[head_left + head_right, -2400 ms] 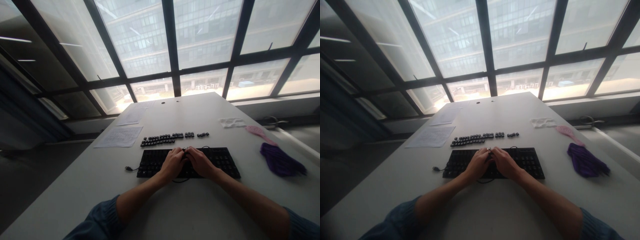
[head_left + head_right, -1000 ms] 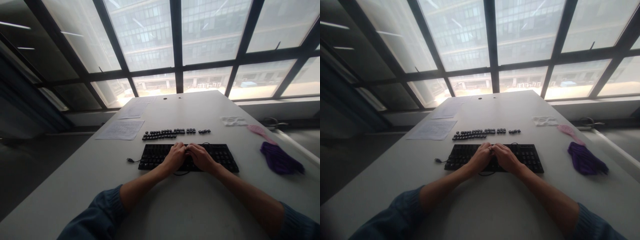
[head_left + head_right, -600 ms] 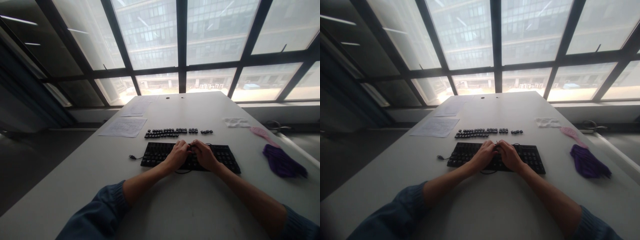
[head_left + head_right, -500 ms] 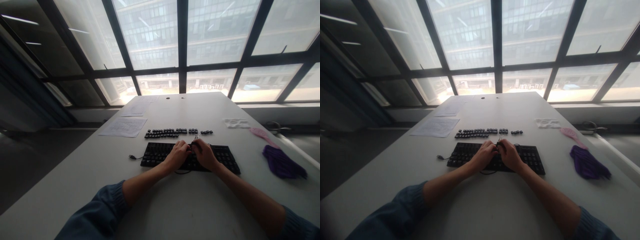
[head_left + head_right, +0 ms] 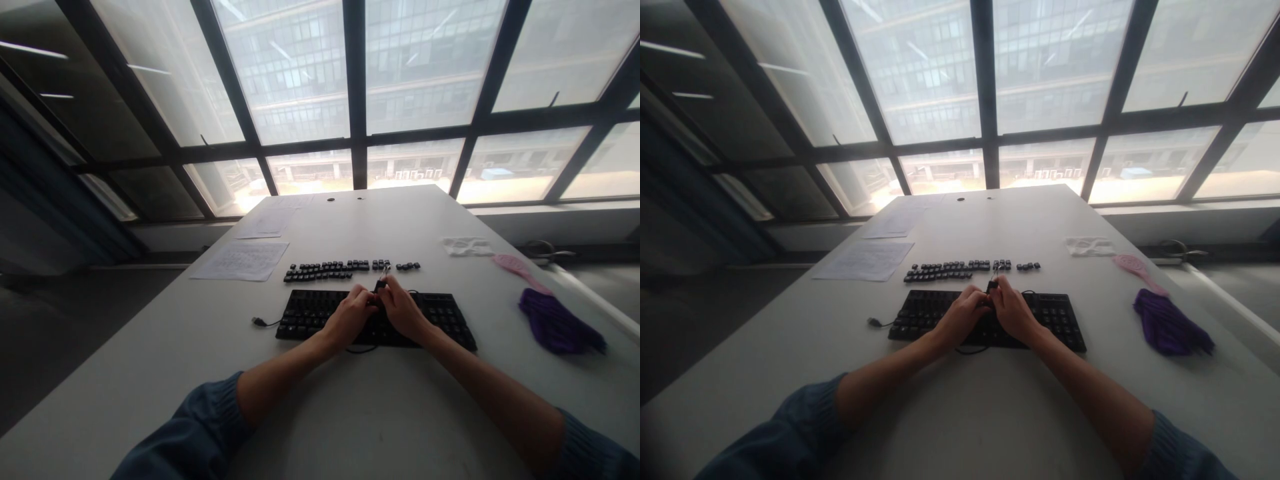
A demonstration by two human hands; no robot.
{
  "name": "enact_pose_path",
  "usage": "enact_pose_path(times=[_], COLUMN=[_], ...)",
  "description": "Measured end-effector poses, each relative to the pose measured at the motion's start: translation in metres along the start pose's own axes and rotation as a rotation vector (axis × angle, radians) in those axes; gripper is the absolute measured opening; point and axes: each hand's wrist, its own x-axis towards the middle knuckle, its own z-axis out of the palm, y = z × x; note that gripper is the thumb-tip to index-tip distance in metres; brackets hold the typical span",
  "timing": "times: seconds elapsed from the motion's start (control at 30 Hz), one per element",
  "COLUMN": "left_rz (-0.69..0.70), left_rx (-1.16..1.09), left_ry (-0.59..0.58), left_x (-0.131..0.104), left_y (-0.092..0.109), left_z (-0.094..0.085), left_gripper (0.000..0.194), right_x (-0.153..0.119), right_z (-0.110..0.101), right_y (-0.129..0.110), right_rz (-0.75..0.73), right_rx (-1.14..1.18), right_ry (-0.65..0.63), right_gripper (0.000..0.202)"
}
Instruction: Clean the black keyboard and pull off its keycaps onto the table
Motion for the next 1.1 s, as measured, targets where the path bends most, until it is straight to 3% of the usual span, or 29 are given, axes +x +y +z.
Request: enact_pose_path(times=[0.13,0.5,0.67,0.83,0.97,1.1], left_rz=[-0.017,-0.026,0.107,0.146,0.107,-0.059], left_rx=[-0.033,-0.131,-0.008,0.045,0.130,0.271], left_ry=[0.005,0.060,0.001,0.031,0.090,0.162], left_x=[0.002,-0.001,-0.004,-0.007,0.005,0.041], left_y=[-0.001,-0.003,-0.002,0.001,-0.001,-0.021], left_z=[-0.003,0.000,-0.001,-0.001,-0.017,-0.040], left_gripper=[0.004,0.048,0.024,0.020,0.016,0.014], right_x=[-0.002,-0.002,0.000,0.001,0.001,0.002], right_z=[0.000,0.000,0.000,0.001,0.000,0.001], right_y=[0.000,0.002,0.004,0.004,0.003,0.003], right_rz=[-0.102,-0.055,-0.056,-0.020,0.015,0.040], right_rx=[-0.086,0.012,0.030,0.052,0.084,0.123], right_ry=[-0.058,-0.020,0.017,0.026,0.106,0.115], right_gripper=[0.011,0.012,0.011,0.010,0.010,0.011])
